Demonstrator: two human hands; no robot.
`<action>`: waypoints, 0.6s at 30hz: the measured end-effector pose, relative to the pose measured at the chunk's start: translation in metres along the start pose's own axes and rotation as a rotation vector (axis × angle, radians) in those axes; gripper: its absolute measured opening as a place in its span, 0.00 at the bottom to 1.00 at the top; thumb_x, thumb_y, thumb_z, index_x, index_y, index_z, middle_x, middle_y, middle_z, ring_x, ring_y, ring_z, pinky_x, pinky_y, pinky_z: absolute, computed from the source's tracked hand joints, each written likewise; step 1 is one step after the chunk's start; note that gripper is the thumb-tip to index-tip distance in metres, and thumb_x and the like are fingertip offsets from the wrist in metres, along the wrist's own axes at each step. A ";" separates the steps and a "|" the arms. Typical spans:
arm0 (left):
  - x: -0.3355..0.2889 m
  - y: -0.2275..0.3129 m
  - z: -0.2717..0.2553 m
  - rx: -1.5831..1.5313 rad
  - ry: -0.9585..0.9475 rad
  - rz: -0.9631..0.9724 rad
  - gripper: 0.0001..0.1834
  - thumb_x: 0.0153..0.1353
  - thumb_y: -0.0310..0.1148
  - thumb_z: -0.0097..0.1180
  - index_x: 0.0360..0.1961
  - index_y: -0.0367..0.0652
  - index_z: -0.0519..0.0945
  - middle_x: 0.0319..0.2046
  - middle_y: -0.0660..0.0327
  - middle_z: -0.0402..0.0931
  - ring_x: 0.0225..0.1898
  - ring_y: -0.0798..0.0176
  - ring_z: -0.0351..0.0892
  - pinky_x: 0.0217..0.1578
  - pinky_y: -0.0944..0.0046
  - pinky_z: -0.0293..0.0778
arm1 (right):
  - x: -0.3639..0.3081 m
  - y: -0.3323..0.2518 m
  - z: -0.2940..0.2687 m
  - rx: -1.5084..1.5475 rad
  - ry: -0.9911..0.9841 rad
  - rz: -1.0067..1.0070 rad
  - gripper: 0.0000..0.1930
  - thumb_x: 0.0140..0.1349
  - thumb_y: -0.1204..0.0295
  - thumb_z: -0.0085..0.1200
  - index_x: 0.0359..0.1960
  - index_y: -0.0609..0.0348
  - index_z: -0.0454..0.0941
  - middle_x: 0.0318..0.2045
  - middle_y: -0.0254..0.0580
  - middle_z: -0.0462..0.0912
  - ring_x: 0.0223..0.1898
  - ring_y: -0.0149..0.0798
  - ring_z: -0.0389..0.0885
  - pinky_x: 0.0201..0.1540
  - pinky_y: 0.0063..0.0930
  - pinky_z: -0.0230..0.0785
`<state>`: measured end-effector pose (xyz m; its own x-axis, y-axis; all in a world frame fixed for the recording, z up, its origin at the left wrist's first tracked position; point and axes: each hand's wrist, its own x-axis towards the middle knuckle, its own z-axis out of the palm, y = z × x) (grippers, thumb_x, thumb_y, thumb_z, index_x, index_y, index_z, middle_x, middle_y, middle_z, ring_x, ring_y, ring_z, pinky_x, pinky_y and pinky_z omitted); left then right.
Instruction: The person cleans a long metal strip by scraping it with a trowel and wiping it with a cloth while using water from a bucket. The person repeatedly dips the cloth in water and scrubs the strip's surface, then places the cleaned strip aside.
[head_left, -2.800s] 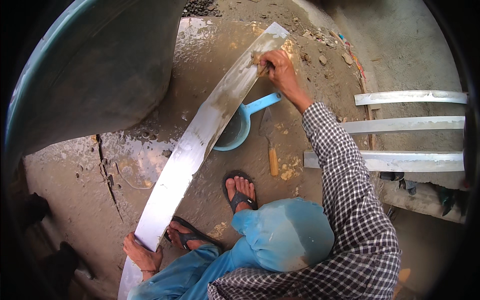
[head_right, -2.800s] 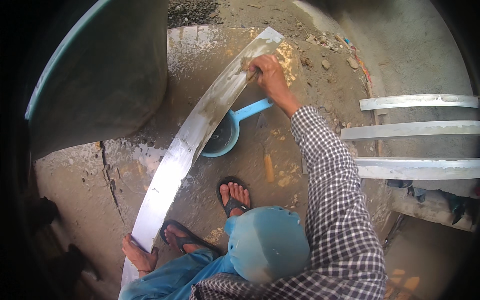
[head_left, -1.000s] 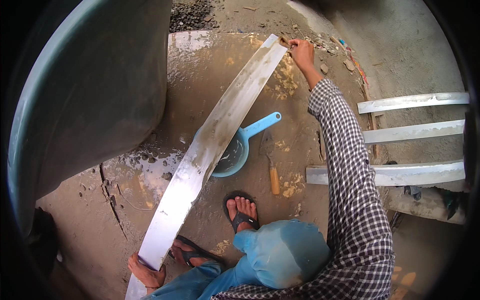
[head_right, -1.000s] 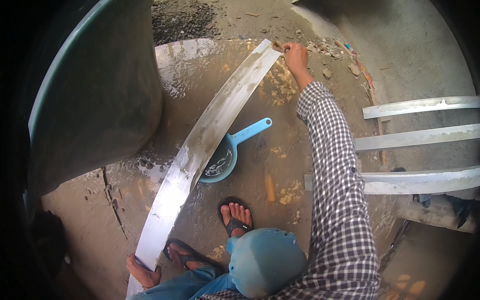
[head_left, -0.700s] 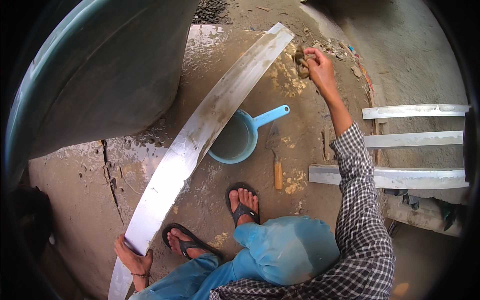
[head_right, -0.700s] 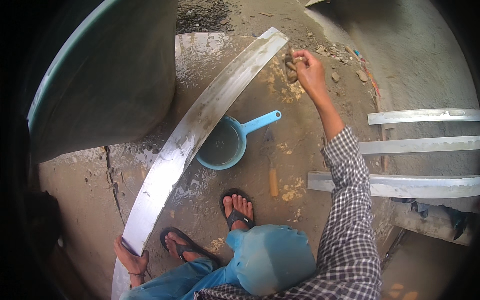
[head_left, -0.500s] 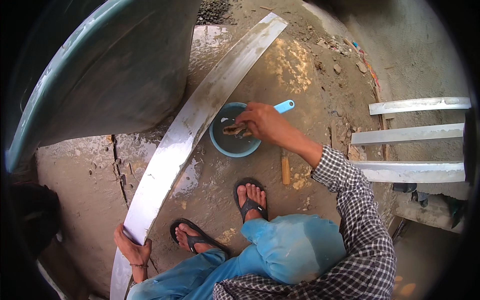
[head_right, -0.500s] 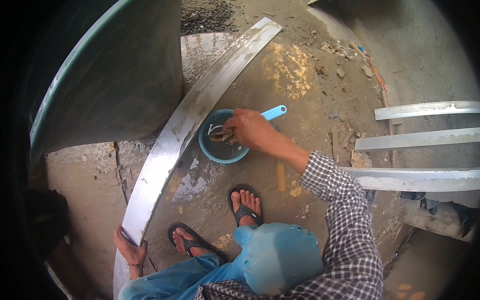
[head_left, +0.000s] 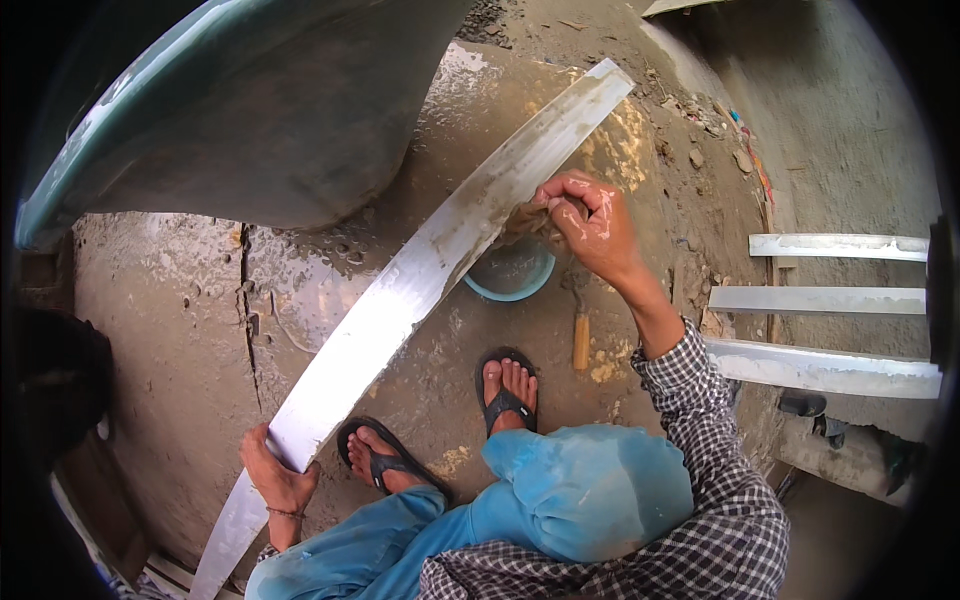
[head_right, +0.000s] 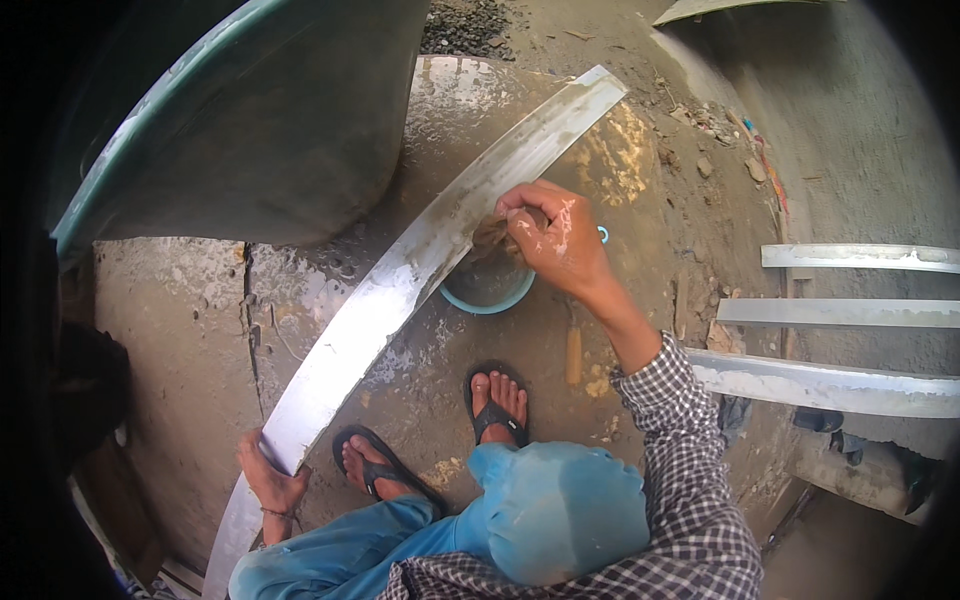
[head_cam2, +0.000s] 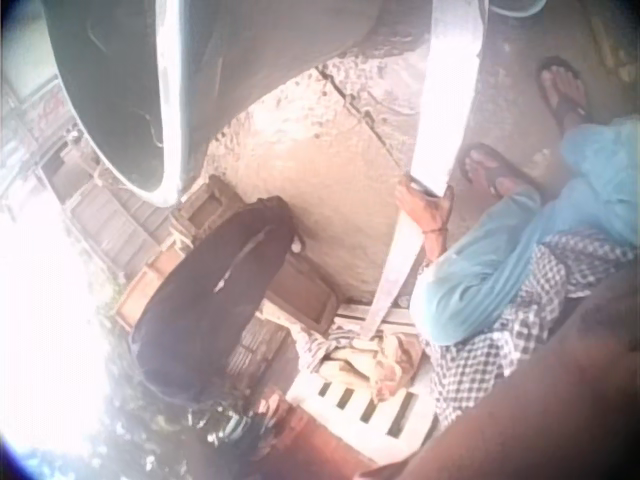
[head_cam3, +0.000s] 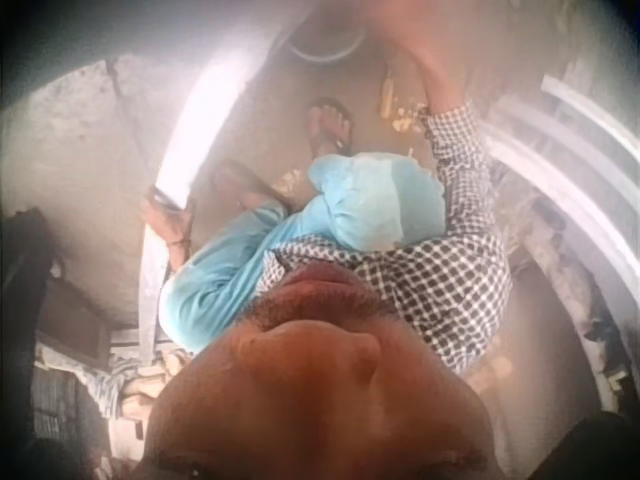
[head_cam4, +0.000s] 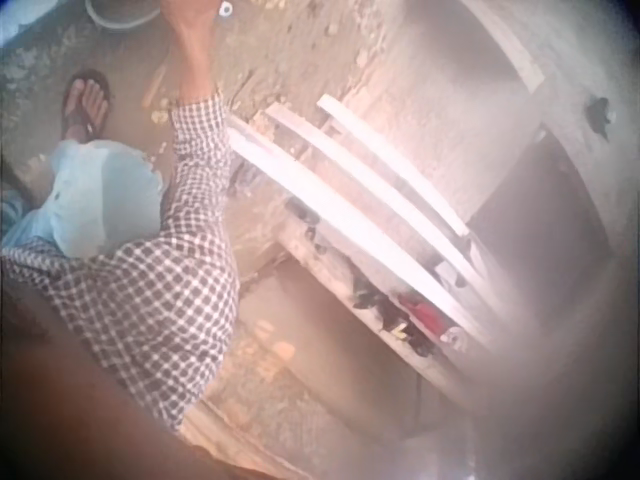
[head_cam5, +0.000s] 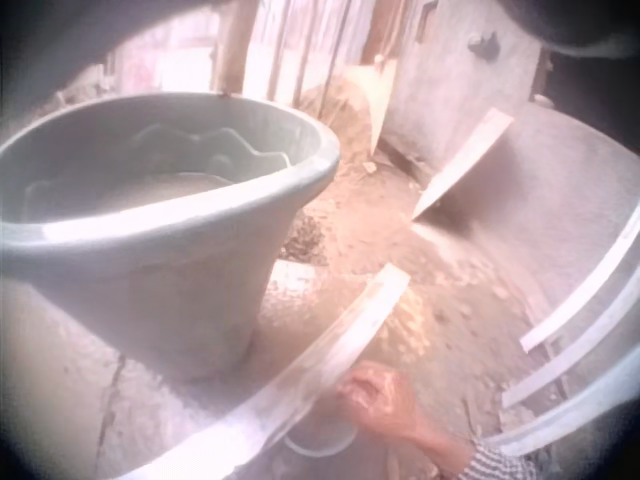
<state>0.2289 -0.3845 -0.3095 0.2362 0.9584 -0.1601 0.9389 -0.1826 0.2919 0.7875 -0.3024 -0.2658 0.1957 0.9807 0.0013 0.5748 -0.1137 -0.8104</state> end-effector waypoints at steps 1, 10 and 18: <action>-0.002 -0.002 0.002 -0.002 -0.008 0.012 0.50 0.29 0.29 0.74 0.62 0.35 0.70 0.54 0.46 0.71 0.56 0.37 0.71 0.60 0.44 0.69 | 0.004 0.001 0.004 -0.117 0.039 -0.120 0.10 0.61 0.73 0.61 0.43 0.59 0.87 0.38 0.47 0.85 0.39 0.40 0.85 0.45 0.40 0.79; -0.002 0.001 0.002 0.000 -0.033 0.006 0.50 0.28 0.29 0.73 0.61 0.36 0.69 0.53 0.47 0.71 0.55 0.37 0.71 0.59 0.44 0.69 | 0.001 0.036 0.091 -0.466 -0.077 -0.601 0.14 0.63 0.60 0.65 0.50 0.45 0.85 0.57 0.38 0.81 0.65 0.47 0.75 0.70 0.56 0.65; -0.006 -0.002 0.013 -0.013 -0.022 -0.004 0.53 0.27 0.30 0.74 0.63 0.36 0.67 0.54 0.44 0.70 0.56 0.34 0.70 0.61 0.40 0.66 | 0.137 0.191 -0.070 -0.582 0.314 -0.047 0.17 0.73 0.69 0.53 0.61 0.50 0.78 0.60 0.50 0.76 0.63 0.54 0.75 0.69 0.48 0.67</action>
<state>0.2288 -0.3923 -0.3219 0.2375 0.9542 -0.1819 0.9367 -0.1754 0.3032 0.9798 -0.2008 -0.3796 0.3314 0.9038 0.2707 0.9067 -0.2257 -0.3563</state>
